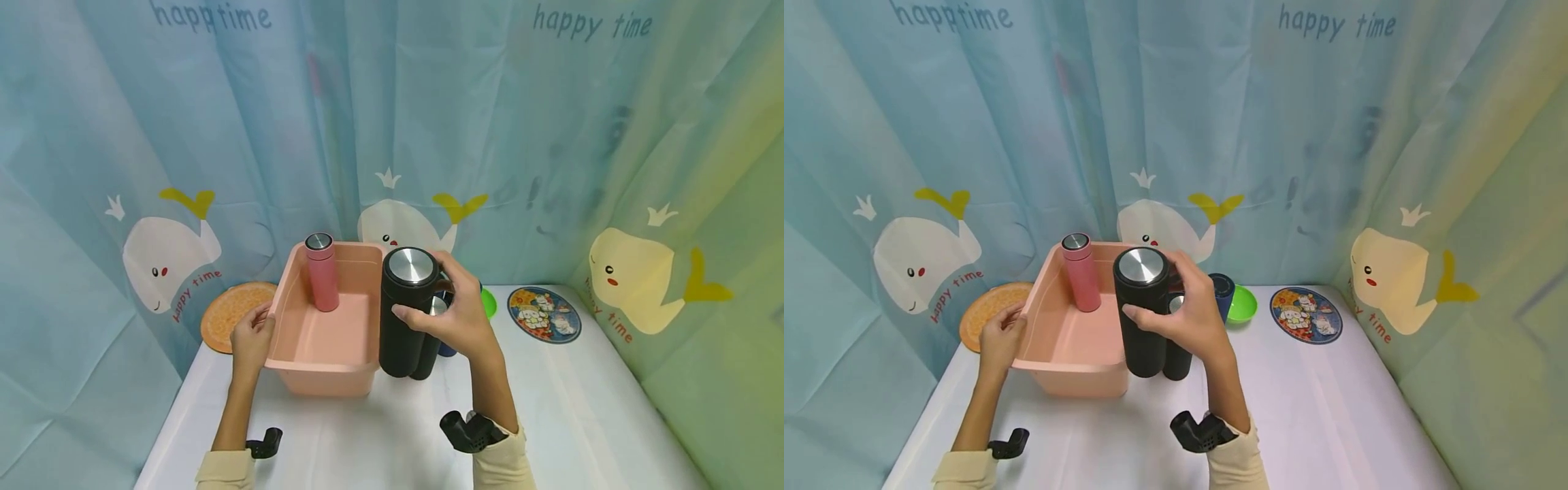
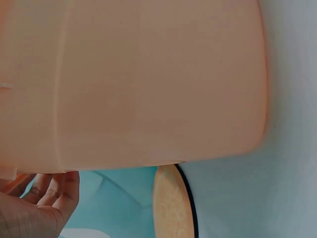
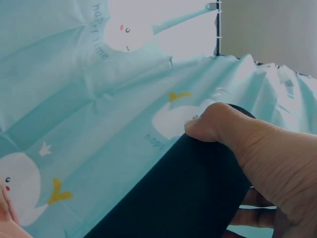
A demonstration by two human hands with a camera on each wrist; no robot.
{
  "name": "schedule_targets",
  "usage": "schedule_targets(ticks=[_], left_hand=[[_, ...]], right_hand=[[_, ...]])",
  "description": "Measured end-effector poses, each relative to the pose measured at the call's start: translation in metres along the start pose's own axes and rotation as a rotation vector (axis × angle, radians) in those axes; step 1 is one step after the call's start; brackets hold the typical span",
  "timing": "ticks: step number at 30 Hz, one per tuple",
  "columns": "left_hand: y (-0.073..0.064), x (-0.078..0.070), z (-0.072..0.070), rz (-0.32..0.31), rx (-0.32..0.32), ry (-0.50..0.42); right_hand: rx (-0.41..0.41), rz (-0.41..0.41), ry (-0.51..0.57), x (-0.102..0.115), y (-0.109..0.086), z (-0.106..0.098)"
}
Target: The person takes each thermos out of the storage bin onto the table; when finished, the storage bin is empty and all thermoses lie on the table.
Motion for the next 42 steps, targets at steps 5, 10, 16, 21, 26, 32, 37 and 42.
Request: schedule_targets(ticks=[5, 10, 16, 21, 26, 32, 37, 42], left_hand=[[-0.001, -0.001, 0.001, -0.012, 0.010, -0.011], [-0.001, -0.001, 0.001, -0.014, 0.011, -0.008], [-0.001, -0.002, 0.001, -0.012, 0.016, 0.008], [-0.002, -0.001, 0.001, -0.022, 0.010, 0.037], [-0.001, -0.002, 0.000, -0.012, 0.010, 0.019], [0.001, -0.001, 0.000, -0.007, 0.009, 0.013], [0.001, 0.000, 0.000, -0.006, 0.005, 0.029], [0.001, 0.002, 0.001, -0.008, 0.002, 0.038]], right_hand=[[0.015, 0.025, -0.030, -0.004, -0.014, -0.009], [0.026, 0.034, -0.043, -0.013, -0.028, -0.019], [0.005, 0.093, -0.065, -0.028, -0.044, -0.029], [-0.017, 0.134, -0.111, -0.038, -0.058, -0.039], [-0.040, 0.170, -0.136, -0.048, -0.069, -0.049], [-0.073, 0.221, -0.149, -0.070, -0.084, -0.058], [-0.089, 0.254, -0.176, -0.090, -0.093, -0.061], [-0.094, 0.311, -0.201, -0.107, -0.100, -0.058]])
Point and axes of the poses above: each hand's wrist, its own y-axis towards the middle knuckle, its own z-axis out of the palm, x = y × z, the point moved 5 cm from there along y, towards the middle knuckle, and after that the axes turned 14 degrees about x, right-handed, at the moved point
